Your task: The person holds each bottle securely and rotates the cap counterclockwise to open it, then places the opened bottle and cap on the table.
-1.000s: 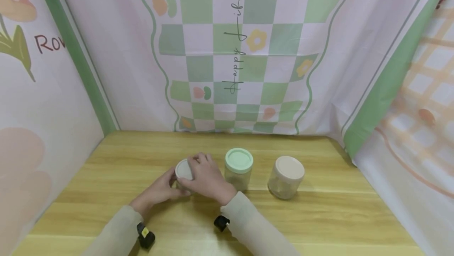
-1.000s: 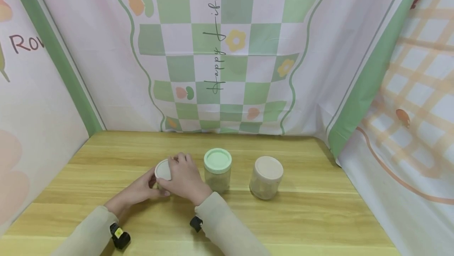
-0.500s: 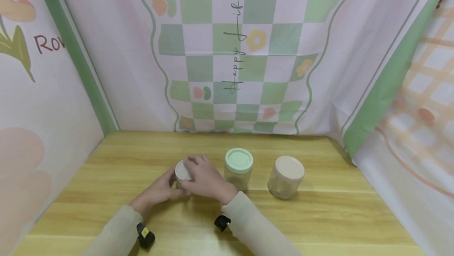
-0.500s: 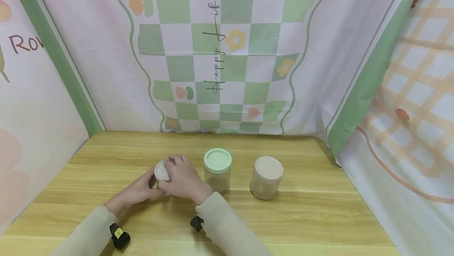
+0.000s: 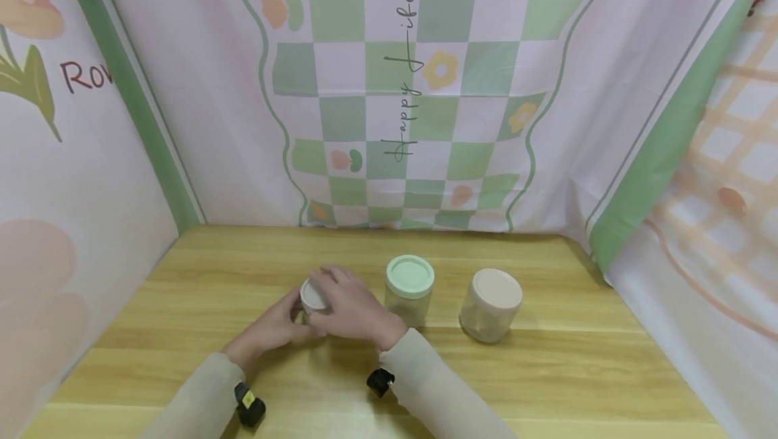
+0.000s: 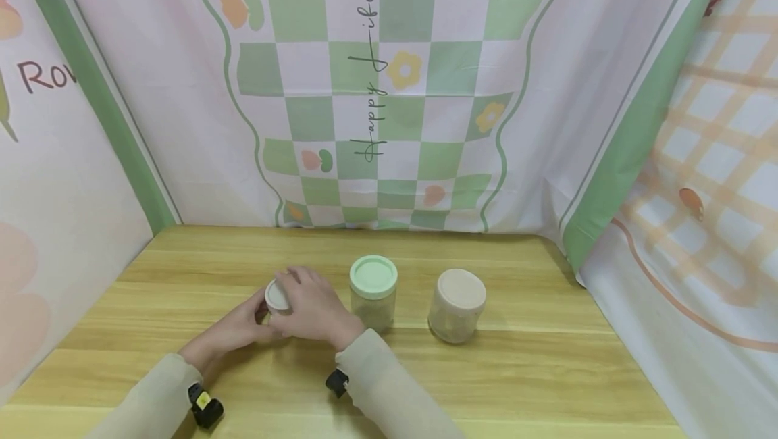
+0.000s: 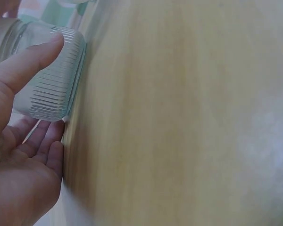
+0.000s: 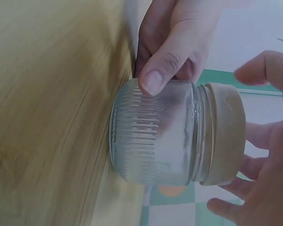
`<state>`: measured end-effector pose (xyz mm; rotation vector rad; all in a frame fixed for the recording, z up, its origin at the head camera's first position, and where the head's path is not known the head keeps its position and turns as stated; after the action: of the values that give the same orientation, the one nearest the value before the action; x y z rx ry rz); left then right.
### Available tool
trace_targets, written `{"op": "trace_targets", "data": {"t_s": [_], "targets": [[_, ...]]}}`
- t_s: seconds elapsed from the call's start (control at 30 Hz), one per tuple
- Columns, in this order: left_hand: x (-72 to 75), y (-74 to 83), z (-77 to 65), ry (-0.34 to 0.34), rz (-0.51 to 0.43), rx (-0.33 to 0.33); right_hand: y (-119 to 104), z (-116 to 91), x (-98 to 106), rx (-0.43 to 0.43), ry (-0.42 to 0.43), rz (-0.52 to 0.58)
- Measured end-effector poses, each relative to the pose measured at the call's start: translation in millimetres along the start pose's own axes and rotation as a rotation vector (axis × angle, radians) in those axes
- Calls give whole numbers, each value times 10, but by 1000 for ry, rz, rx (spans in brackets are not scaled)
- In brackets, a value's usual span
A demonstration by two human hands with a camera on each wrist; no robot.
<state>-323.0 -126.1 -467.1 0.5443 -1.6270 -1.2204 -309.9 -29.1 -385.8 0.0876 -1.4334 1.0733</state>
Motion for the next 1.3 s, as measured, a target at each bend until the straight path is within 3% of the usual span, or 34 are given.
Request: {"op": "trace_targets", "data": {"t_s": [0.3, 0.6, 1.07, 1.3], "targets": [[9, -43, -17, 20, -3, 61, 9, 65, 52, -63, 79, -92], [24, -95, -30, 45, -1, 107, 57, 64, 76, -116, 81, -174], [14, -90, -15, 29, -3, 82, 25, 56, 72, -85, 81, -218], [12, -67, -11, 29, 2, 65, -60, 47, 157, -58, 139, -198]]}}
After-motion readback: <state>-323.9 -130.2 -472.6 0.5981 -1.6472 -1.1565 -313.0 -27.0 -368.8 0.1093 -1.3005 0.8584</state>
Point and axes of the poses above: each hand's wrist, its own z-axis towards the middle knuckle, its own x-axis out of the back of the hand, y = z × x, the point moved 10 cm from there along z, towards the middle knuckle, and after that the axes turned 6 degrees about z, right-handed, at the moved point
